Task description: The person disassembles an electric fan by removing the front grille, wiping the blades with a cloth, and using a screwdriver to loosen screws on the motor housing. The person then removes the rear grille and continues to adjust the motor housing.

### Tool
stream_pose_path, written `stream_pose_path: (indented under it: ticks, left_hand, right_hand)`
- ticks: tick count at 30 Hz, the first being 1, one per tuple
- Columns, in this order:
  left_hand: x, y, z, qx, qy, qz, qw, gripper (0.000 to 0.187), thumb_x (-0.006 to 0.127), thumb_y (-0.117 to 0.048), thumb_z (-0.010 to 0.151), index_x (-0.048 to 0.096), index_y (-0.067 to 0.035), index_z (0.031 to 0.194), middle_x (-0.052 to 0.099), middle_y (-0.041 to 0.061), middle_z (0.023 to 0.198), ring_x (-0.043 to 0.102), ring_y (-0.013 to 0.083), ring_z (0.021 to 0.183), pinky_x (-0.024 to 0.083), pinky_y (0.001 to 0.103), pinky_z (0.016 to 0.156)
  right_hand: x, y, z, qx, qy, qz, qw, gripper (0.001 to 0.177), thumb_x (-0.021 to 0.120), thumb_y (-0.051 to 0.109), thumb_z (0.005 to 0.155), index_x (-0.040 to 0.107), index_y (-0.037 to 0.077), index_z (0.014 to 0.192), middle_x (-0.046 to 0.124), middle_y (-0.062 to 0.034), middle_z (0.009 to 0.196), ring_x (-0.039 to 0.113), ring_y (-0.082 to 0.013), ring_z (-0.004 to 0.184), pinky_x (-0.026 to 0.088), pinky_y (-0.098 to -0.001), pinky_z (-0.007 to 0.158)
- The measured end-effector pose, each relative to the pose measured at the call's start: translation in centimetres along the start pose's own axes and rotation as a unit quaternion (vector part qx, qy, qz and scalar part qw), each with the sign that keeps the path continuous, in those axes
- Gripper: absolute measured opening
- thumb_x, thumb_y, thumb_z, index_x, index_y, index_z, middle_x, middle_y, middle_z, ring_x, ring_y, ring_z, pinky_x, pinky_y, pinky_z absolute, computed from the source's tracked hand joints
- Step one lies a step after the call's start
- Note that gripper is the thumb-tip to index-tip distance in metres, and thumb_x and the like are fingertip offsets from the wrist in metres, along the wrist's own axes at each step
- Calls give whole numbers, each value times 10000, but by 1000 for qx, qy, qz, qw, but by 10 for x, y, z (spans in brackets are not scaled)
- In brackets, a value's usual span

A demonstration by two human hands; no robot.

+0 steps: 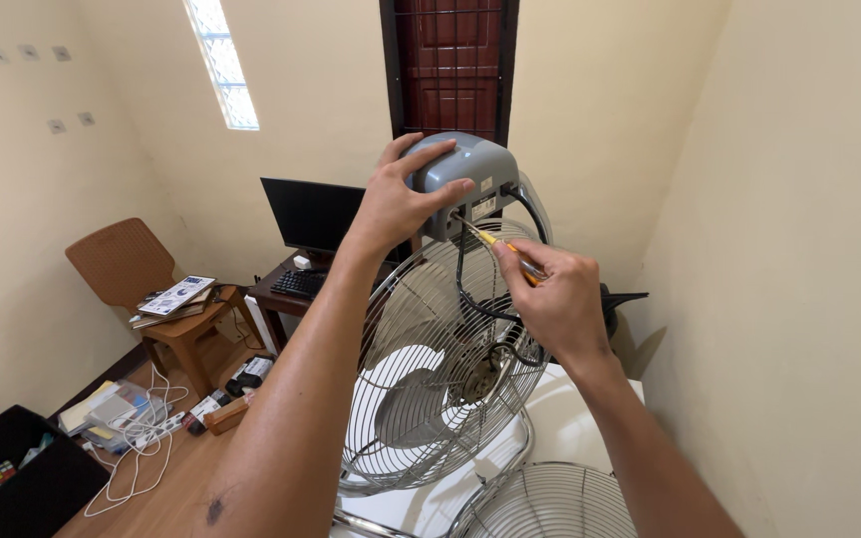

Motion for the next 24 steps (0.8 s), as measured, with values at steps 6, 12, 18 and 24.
stream_pose_path:
  ticks: [6,12,18,24]
  left_hand:
    - [1,1,-1,-25,37,-11,999,714,844,-540,685,674,-287,1330,353,131,1579,543,398,1331,605,485,949]
    - [3,0,-2,5,27,-8,1000,692,864,-499,695,692,-273,1326,357,148,1557,542,401,1332,599,476,971]
    - [4,0,-1,19,12,-5,1000,662,871,-470,711,699,-259,1315,389,155,1528,551,382,1329,607,457,959]
    - [-1,-9,-6,16,9,9,1000,665,863,-473,720,692,-258,1326,398,150,1554,555,377,1326,597,462,952]
  right_hand:
    - [8,-33,19,249,121,127,953,368,695,324,998,822,-20,1027,544,-6,599,408,-103,539,322,-304,472]
    - [-4,-2,37,25,138,-39,989,322,689,305,957,785,41,1114,726,-47,706,626,-133,601,523,-335,592]
    - [-11,18,35,-62,119,-197,971,267,697,251,928,800,125,1139,696,-165,821,675,-310,727,520,-428,701]
    - [-14,27,34,-113,75,-125,983,214,705,237,947,818,111,1078,692,-125,864,662,-243,762,531,-377,726]
Point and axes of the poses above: each hand's wrist, its own z-axis towards the middle knuckle, its own x-axis out of the palm, y = z × x, the point moved 6 cm from there along z, towards the middle knuckle
